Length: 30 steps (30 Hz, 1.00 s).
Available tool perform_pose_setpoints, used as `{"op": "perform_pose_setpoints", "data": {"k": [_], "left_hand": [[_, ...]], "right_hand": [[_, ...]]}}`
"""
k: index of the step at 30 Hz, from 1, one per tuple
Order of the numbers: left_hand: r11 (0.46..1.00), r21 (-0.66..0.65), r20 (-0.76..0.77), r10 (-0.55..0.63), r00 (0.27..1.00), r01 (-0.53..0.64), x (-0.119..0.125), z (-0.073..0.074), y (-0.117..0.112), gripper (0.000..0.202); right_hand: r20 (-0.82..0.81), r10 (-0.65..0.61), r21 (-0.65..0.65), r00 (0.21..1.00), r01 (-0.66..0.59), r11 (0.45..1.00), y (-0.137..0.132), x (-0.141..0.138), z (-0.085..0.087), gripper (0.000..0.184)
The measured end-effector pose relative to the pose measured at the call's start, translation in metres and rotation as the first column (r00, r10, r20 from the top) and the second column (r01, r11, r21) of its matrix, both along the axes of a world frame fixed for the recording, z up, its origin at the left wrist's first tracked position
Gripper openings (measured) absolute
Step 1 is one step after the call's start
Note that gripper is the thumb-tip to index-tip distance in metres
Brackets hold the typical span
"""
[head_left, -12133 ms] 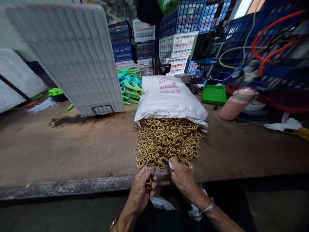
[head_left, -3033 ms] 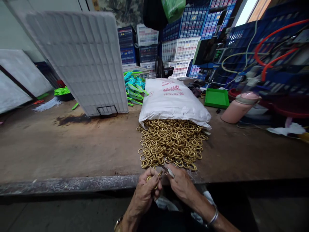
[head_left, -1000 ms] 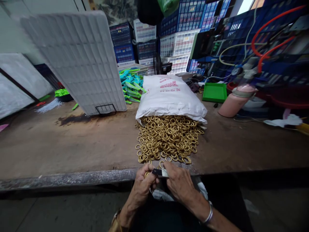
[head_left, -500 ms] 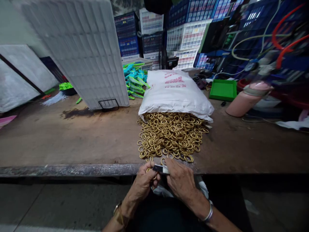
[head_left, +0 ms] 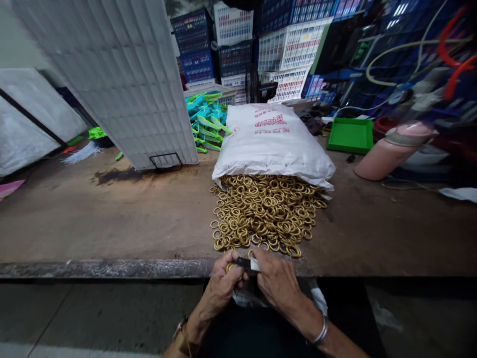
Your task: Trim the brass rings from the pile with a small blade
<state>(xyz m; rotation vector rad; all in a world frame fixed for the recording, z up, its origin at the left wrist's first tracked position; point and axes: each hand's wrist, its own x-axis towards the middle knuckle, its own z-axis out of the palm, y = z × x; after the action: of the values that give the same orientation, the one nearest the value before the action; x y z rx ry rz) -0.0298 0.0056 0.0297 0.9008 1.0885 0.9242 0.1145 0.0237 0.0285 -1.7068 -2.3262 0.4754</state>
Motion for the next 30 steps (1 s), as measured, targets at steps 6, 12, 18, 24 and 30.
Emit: {"op": "perform_pose_setpoints", "data": {"k": [6, 12, 18, 24, 30], "left_hand": [[0.998, 0.058, -0.059, 0.002, 0.998, 0.002, 0.000, 0.000, 0.003, 0.026], [0.995, 0.104, -0.125, 0.001, 0.992, 0.012, 0.000, 0.002, 0.006, 0.025], [0.990, 0.137, -0.160, -0.008, 0.987, 0.030, 0.002, 0.006, 0.006, 0.024], [0.993, 0.121, -0.100, -0.004, 0.995, 0.016, 0.003, 0.004, 0.004, 0.026], [0.998, 0.061, -0.064, -0.025, 0.998, 0.028, 0.004, 0.011, 0.000, 0.030]], "right_hand": [[-0.025, 0.040, -0.136, 0.999, -0.043, 0.990, 0.007, 0.000, 0.000, 0.029], [-0.035, 0.089, -0.162, 0.995, -0.093, 0.982, 0.011, 0.002, -0.002, 0.033], [-0.003, 0.047, -0.181, 0.999, -0.047, 0.982, 0.007, 0.001, -0.002, 0.035], [-0.048, 0.089, -0.185, 0.995, -0.096, 0.978, 0.008, 0.003, -0.002, 0.028], [-0.036, 0.139, -0.205, 0.990, -0.143, 0.968, 0.006, 0.006, 0.000, 0.029]]}}
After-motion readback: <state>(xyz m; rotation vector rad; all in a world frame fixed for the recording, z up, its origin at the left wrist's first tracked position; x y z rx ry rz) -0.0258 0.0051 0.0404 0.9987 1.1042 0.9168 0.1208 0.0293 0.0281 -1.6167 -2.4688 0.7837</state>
